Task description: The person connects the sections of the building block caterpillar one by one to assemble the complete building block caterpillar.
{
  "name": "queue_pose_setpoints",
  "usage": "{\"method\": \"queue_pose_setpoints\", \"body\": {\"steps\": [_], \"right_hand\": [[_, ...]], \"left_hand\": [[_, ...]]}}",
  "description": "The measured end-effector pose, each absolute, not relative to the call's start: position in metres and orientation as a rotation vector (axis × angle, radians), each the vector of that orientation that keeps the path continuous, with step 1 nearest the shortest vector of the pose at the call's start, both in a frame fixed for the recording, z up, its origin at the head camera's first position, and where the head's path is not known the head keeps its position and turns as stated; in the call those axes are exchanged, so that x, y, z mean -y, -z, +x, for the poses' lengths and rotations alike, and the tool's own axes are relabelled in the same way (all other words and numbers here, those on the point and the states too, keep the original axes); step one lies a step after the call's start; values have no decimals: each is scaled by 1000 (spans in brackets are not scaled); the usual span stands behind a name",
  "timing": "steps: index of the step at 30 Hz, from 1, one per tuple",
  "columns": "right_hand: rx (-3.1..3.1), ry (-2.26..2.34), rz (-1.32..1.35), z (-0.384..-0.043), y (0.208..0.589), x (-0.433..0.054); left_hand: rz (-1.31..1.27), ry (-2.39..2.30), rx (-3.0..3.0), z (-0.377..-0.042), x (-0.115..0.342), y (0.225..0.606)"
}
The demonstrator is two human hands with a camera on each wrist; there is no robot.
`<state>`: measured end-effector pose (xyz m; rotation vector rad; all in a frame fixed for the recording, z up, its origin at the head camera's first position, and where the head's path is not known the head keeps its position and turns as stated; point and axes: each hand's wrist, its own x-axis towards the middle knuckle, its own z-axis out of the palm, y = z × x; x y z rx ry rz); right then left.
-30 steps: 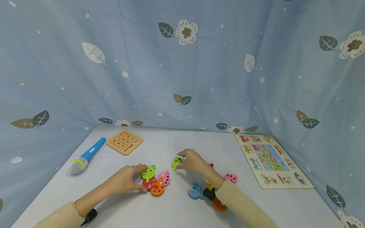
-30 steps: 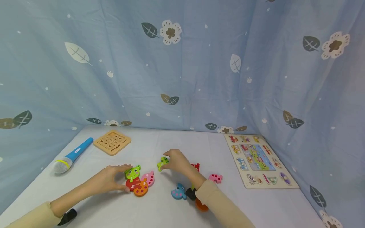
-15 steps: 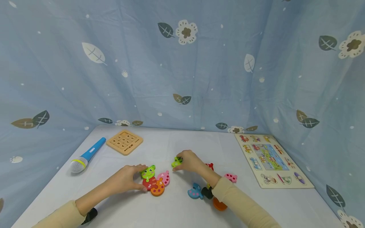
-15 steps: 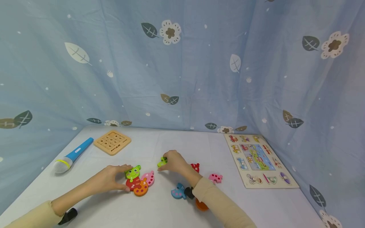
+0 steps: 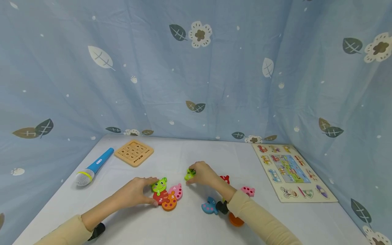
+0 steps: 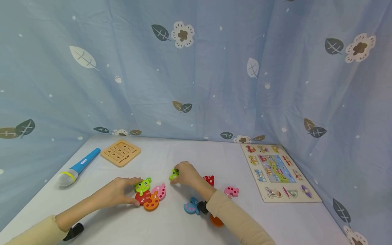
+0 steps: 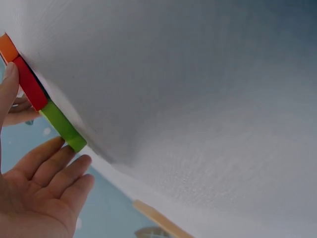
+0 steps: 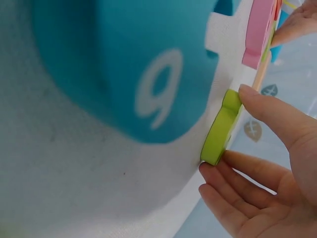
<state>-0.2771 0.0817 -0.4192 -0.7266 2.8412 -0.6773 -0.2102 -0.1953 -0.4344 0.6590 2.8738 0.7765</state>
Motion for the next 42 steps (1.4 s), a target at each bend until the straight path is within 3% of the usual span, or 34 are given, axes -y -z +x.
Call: {"method": "queue_pose_setpoints", "body": {"steps": [19, 42], "right_hand": [[-2793, 736, -774, -273, 416, -91], [-2571, 724, -1136, -273, 414, -101]], "left_hand": [[764, -759, -2863, -214, 198, 435], [845, -765, -2823, -219, 201, 433]]}}
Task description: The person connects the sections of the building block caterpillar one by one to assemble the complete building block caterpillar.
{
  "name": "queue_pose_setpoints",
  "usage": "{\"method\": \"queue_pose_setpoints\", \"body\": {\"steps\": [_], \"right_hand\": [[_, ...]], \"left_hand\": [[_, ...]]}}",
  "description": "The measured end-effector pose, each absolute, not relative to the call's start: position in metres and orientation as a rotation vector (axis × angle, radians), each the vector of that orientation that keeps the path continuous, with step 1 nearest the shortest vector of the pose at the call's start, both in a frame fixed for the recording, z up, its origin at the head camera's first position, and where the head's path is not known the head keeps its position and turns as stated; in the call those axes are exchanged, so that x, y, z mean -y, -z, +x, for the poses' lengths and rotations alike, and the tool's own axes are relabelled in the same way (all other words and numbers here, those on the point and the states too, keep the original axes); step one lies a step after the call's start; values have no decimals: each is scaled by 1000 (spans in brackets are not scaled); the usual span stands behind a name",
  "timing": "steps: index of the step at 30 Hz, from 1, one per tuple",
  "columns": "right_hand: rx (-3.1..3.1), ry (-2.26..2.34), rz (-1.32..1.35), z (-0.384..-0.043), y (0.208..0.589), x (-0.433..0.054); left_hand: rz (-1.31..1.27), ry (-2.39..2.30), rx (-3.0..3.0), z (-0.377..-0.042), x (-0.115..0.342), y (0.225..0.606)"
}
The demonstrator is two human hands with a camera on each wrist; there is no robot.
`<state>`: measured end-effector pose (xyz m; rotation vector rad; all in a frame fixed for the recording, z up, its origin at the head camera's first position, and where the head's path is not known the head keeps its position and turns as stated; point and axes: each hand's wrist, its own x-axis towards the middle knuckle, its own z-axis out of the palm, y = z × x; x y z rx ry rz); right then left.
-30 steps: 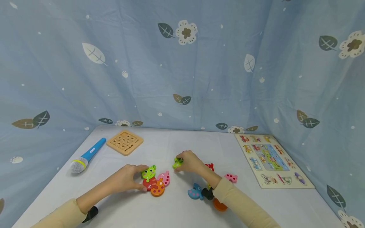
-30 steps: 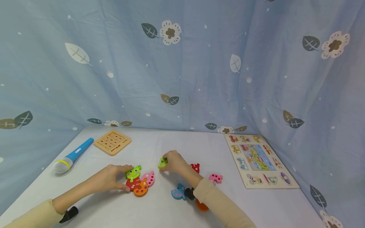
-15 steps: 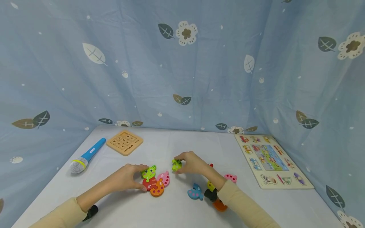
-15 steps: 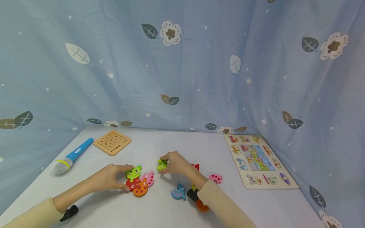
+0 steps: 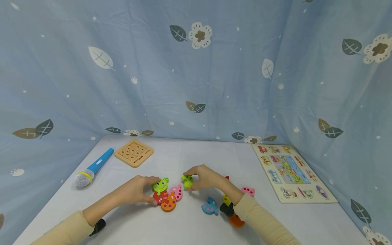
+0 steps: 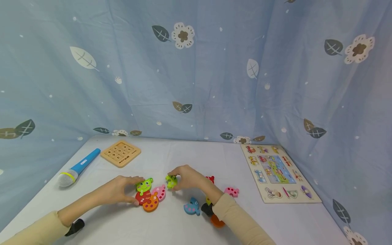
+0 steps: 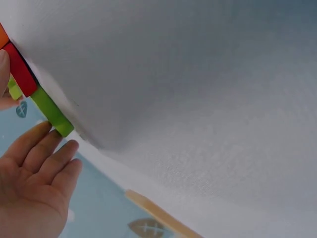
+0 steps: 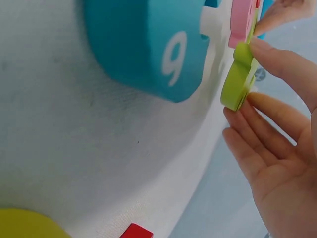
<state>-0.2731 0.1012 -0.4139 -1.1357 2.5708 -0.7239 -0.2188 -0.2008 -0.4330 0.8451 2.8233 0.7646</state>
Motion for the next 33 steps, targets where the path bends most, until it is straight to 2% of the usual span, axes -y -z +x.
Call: {"method": "queue_pose_setpoints", "body": {"steps": [33], "right_hand": [[-2434, 507, -1382, -277, 410, -91]], "left_hand": [[889, -736, -2736, -229, 204, 431]]}}
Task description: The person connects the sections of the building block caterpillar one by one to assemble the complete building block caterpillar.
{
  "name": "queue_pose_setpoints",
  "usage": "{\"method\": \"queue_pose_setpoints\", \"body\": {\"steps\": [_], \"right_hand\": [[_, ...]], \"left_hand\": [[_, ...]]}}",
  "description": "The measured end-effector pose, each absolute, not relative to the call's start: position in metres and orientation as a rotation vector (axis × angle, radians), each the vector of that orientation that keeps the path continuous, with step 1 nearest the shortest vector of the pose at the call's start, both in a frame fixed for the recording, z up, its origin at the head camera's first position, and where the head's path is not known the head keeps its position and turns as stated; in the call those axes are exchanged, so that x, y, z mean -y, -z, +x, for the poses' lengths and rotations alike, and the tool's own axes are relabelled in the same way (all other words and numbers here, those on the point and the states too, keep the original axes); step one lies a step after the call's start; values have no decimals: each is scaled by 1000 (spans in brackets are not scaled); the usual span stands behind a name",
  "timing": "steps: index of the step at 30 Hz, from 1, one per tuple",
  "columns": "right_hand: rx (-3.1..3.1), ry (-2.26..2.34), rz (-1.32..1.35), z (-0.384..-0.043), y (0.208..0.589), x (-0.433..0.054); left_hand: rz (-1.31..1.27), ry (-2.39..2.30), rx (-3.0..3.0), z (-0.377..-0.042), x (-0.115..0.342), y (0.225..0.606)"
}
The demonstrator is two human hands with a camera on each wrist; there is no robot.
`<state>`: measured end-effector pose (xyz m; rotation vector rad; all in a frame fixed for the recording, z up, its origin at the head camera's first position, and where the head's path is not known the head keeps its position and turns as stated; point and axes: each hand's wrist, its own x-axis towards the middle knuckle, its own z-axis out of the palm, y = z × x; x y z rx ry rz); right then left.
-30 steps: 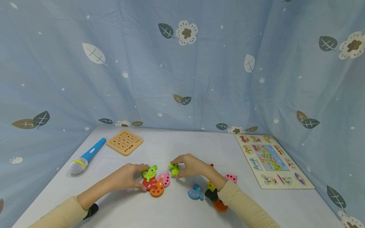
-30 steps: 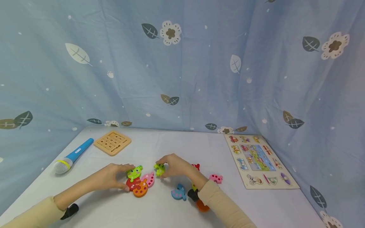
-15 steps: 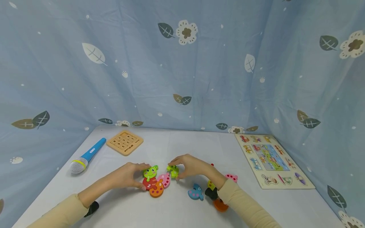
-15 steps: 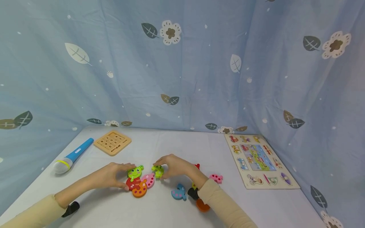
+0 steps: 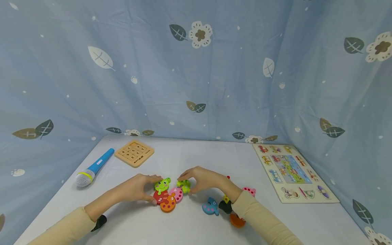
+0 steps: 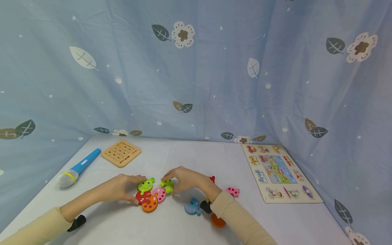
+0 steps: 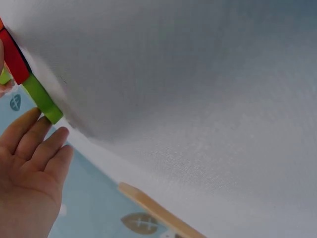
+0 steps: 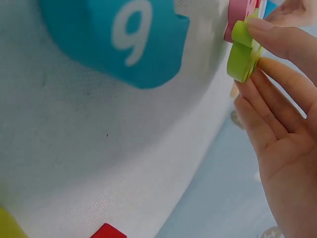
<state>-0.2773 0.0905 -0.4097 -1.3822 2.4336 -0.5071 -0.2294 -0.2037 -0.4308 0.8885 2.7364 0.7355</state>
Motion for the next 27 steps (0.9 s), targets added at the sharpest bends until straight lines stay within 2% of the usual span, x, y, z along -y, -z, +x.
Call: {"method": "queue_pose_setpoints", "body": {"steps": [27], "right_hand": [[-2362, 452, -1373, -282, 409, -83]], "left_hand": [[882, -756, -2721, -232, 205, 433]]}}
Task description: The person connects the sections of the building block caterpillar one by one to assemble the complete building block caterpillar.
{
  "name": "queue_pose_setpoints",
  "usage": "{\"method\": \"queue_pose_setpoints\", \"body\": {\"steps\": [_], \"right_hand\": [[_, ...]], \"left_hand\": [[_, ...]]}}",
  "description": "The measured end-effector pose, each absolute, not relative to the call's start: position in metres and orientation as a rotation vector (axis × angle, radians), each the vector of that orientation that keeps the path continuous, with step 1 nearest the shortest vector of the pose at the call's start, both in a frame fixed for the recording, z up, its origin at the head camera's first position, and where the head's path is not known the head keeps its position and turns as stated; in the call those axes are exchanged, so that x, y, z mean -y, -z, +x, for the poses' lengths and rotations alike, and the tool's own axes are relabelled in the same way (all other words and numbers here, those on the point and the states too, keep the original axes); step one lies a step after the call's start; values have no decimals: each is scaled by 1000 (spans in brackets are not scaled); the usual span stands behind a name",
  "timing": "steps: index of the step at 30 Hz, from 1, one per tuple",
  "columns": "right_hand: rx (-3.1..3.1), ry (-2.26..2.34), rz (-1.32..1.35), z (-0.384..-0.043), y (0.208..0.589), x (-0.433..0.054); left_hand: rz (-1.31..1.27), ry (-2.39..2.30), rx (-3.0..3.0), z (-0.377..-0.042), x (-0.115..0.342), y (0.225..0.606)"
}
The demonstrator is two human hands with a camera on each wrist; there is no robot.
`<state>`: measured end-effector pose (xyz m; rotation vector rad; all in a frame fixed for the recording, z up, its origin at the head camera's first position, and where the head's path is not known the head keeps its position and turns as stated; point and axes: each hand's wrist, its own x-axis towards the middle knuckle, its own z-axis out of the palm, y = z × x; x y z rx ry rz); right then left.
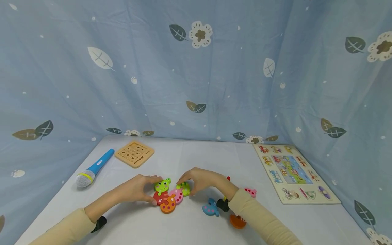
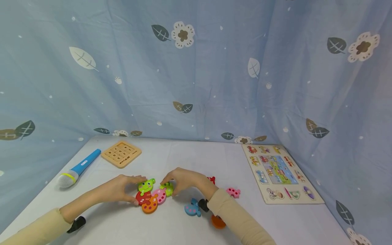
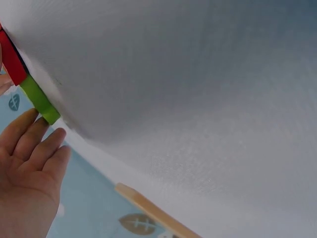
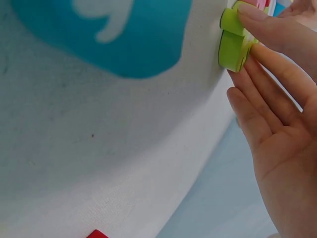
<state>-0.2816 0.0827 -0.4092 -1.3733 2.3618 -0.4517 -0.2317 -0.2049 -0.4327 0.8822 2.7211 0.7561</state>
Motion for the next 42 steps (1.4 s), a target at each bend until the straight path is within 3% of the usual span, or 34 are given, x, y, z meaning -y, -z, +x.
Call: {"method": "queue_pose_setpoints", "body": {"steps": [21, 42], "right_hand": [[-2425, 523, -1335, -273, 409, -88], [-2643, 759, -1128, -233, 406, -115]], "left_hand": [[916, -775, -2751, -225, 210, 434], [984, -742, -2713, -232, 213, 427]]}}
